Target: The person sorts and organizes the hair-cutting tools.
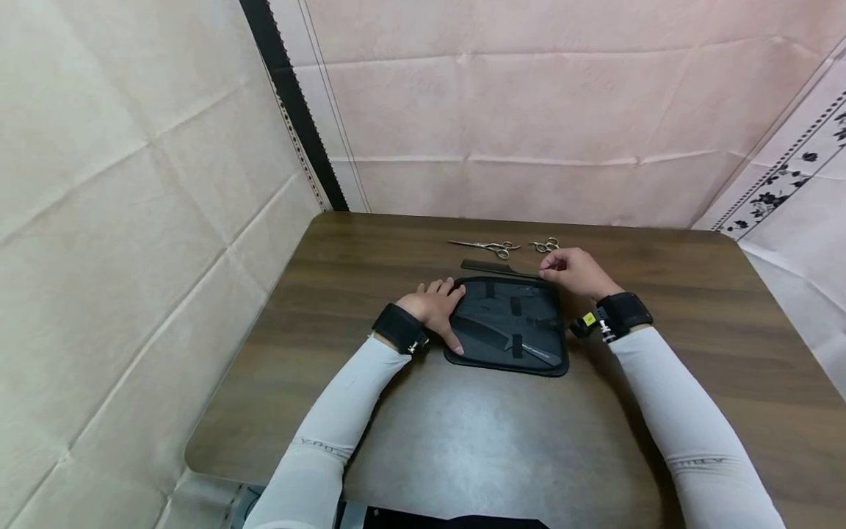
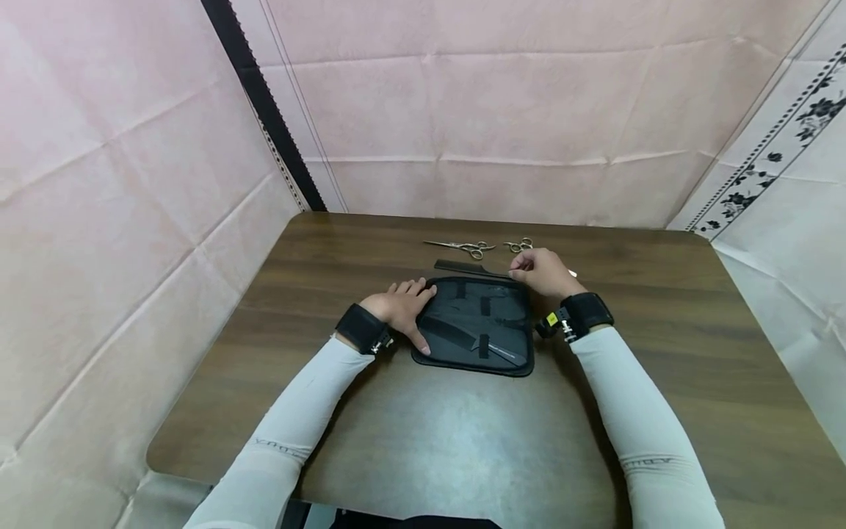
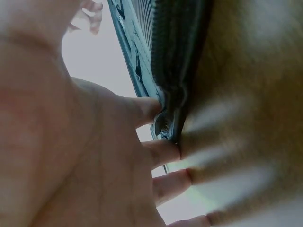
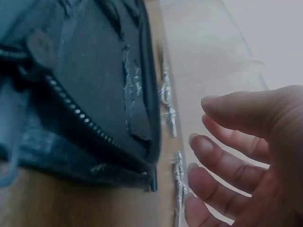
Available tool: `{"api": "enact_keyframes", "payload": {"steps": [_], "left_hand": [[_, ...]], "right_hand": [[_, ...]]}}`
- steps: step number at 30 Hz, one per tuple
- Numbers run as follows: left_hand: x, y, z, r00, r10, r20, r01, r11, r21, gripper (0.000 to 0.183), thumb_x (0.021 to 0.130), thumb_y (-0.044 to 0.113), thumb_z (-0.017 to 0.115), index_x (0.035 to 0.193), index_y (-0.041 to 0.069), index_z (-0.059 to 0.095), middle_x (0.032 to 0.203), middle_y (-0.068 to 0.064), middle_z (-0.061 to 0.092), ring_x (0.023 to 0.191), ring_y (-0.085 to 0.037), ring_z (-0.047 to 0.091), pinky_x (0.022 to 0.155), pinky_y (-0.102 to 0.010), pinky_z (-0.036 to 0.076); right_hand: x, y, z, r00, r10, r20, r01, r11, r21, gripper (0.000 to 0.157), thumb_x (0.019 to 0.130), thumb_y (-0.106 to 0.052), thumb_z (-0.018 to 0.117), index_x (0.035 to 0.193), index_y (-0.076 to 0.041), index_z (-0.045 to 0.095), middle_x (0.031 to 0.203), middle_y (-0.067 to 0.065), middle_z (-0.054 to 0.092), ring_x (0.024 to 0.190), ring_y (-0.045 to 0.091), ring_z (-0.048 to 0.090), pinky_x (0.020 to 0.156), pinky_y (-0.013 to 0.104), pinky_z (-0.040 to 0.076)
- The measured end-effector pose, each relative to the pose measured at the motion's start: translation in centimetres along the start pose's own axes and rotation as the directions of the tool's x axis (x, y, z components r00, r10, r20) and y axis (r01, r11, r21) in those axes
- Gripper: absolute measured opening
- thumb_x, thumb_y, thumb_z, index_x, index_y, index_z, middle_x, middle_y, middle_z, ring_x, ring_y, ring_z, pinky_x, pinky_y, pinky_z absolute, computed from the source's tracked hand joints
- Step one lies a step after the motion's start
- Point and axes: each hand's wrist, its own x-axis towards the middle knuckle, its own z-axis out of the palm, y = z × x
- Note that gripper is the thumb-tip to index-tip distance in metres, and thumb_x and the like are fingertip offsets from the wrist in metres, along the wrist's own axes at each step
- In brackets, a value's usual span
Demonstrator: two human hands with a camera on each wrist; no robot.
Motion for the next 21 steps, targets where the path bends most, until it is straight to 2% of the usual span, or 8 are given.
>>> {"api": "enact_keyframes", "payload": {"steps": [10,16,21], "left_hand": [[0.0,0.0,-0.1,1.0,0.007,0.01,-0.007,1.0,-0.009,0.132,0.074,0.068,0.084,0.169,0.017,0.007,0.176,-0.017,0.0,0.162,-0.038,0.004,0.129,-0.062,0.01],[0.1,0.1,-0.1,1.0,0.011,0.013,-0.011,1.0,-0.01,0.132,0.075,0.067,0.084,0.169,0.017,0.007,0.176,-0.017,-0.001,0.162,-0.038,0.004,0.129,-0.062,0.01],[0.1,-0.1,-0.1,1.0,0.009,0.011,-0.009,1.0,-0.01,0.132,0.075,0.067,0.084,0.169,0.017,0.007,0.176,-0.016,-0.001,0.163,-0.037,0.003,0.129,-0.062,0.01]], "right_hand": [[3.5,0.7,0.9,0.994,-0.001,0.105,0.012,0.995,-0.097,0.016,0.1,-0.015,0.068,0.108,-0.002,0.073,0.104,0.015,0.072,0.094,0.028,0.062,0.084,0.041,0.05],[4.5,1.5,1.2,0.986,0.013,0.167,0.004,0.995,-0.101,0.016,0.099,-0.015,0.07,0.108,-0.002,0.073,0.104,0.013,0.074,0.094,0.026,0.063,0.085,0.042,0.051],[5.0,1.6,1.4,0.984,-0.034,0.173,0.053,0.993,-0.106,0.011,0.096,-0.01,0.074,0.103,-0.002,0.072,0.096,0.011,0.074,0.089,0.024,0.064,0.081,0.038,0.051]]}}
